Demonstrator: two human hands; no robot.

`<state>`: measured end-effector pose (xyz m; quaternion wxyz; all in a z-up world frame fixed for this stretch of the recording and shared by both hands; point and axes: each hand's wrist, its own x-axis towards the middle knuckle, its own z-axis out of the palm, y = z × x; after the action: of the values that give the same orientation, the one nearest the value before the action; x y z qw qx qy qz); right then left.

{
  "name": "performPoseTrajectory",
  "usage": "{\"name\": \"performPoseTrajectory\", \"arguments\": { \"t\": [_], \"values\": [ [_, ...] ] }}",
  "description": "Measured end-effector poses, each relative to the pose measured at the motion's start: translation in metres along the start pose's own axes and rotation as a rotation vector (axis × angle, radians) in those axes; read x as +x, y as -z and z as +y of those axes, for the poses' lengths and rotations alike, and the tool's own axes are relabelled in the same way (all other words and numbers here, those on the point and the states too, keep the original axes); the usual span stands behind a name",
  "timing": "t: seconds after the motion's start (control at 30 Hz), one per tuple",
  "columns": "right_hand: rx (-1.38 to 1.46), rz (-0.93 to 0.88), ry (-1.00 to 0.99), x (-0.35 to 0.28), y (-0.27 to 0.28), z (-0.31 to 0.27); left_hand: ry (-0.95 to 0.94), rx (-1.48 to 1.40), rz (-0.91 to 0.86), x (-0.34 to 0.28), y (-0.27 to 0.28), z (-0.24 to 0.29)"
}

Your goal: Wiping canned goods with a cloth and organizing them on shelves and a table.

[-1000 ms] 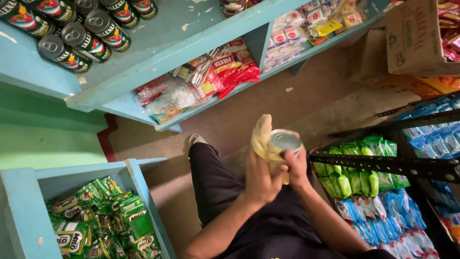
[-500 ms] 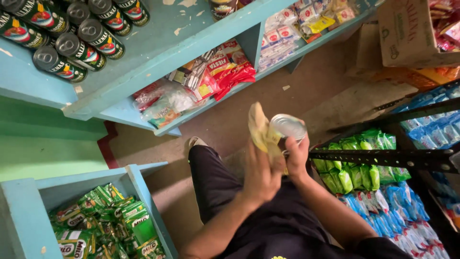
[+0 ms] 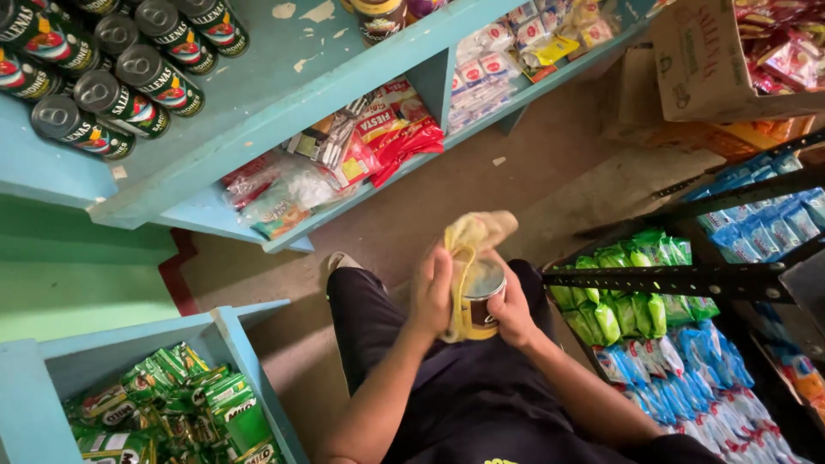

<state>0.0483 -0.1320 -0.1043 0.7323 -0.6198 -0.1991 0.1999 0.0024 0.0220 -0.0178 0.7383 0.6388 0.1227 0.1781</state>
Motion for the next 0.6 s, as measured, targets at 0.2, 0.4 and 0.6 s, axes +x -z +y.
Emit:
{"name": "performPoseTrajectory", "arguments": {
  "t": [0.2,0.4,0.6],
  "values": [
    [0.021,0.208,0.077,0.021,-0.023,-0.038,-0.339,0.478,0.181,-0.026,-0.038,0.009],
    [-0.184,0.117,0.077,0.029,-0.005,-0.039,-0.419,0.701,0.196,-0.039,-0.040,-0.032],
    [-0.083,-0.082,-0.016,0.021,-0.018,-0.056,-0.220,0.270,0.086,-0.024,-0.006,-0.049]
  ]
}}
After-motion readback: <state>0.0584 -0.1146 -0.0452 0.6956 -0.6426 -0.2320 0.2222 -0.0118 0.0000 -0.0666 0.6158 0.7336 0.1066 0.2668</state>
